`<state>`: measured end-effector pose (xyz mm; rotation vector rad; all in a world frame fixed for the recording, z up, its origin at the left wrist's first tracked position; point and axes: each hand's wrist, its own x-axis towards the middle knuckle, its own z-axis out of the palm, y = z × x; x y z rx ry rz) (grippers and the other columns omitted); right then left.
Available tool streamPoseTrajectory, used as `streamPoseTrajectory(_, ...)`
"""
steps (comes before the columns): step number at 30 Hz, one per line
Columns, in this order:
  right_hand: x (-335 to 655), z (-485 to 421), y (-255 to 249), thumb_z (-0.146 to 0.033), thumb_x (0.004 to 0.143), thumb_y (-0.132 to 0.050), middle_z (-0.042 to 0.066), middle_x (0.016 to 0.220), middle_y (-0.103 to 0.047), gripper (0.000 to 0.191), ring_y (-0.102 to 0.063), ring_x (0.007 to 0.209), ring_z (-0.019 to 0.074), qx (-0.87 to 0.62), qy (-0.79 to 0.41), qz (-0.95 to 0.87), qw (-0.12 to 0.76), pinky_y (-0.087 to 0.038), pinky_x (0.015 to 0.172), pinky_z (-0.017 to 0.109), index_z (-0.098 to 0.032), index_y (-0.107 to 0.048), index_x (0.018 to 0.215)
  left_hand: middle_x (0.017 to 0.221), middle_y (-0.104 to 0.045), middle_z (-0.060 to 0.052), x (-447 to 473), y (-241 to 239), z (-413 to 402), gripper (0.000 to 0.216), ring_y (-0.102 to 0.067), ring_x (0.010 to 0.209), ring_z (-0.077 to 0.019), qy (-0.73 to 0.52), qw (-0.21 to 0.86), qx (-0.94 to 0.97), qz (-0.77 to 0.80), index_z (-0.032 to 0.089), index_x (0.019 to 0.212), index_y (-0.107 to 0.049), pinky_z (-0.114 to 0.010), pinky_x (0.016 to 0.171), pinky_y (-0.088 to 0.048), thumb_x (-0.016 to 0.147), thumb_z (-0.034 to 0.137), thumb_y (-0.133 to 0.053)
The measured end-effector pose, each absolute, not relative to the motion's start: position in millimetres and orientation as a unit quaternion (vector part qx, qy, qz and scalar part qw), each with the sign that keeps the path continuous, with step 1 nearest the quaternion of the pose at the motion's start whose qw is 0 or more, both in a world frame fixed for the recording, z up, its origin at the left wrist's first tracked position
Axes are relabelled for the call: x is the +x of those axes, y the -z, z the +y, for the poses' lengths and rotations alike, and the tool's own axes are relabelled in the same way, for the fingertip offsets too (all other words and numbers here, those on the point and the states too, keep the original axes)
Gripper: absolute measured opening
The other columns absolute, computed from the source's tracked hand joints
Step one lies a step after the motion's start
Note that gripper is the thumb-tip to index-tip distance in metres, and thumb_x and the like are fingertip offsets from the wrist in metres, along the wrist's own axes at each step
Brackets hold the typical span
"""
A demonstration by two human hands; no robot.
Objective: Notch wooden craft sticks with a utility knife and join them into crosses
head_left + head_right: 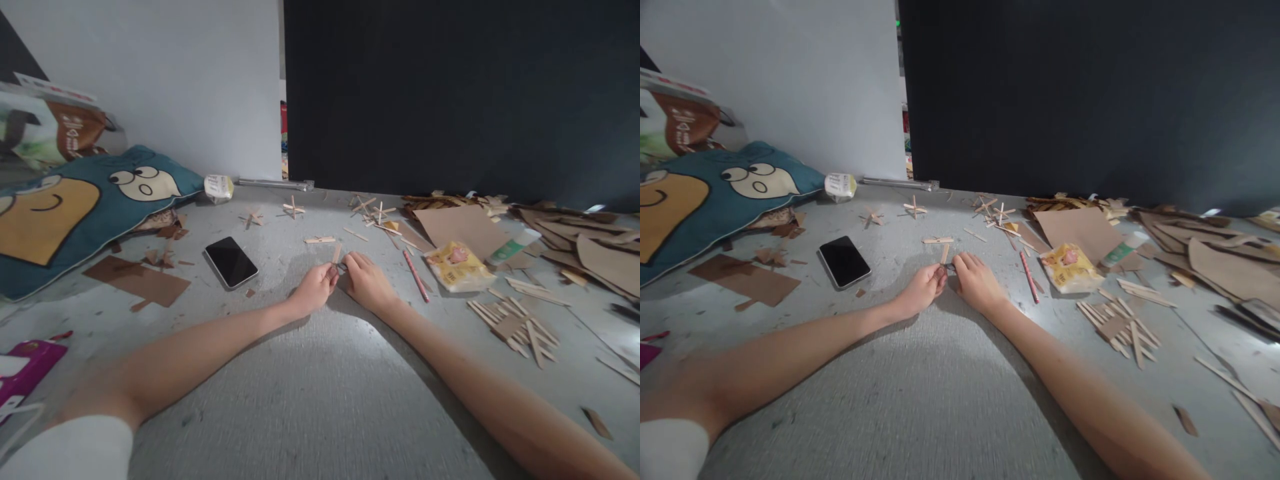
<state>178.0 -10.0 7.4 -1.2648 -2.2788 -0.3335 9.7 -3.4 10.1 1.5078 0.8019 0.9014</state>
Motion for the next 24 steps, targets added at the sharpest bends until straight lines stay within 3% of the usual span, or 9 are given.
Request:
streamPoseTrajectory(14, 176.5, -9.7, -9.2, -0.009, 0.092, -0.047, 0.012, 0.094, -0.056, 0.013, -0.045, 0.084, 0.0283, -0.484, 0.185, -0.822, 0.234, -0.035, 0.074, 0.036, -0.020, -0.053, 0.094, 0.063, -0.031, 0.008, 8.1, -7.0, -4.2, 0.041, -0.028, 0.048, -0.0087, -0.377, 0.583, 0.661, 0.286, 0.023, 0.081, -0.039, -0.023, 0.047, -0.024, 0.103, 0.057, -0.035)
streamPoseTrajectory(24, 175.7, -10.4, -9.1, -0.016, 0.098, -0.046, 0.012, 0.094, -0.055, 0.010, -0.045, 0.084, 0.0290, -0.494, 0.211, -0.810, 0.237, -0.036, 0.074, 0.037, -0.021, -0.053, 0.094, 0.064, -0.030, 0.009, 5.6, -18.3, -10.1, 0.036, -0.025, 0.048, -0.0078, -0.355, 0.627, 0.644, 0.257, 0.021, 0.089, -0.041, -0.022, 0.046, -0.021, 0.101, 0.055, -0.043)
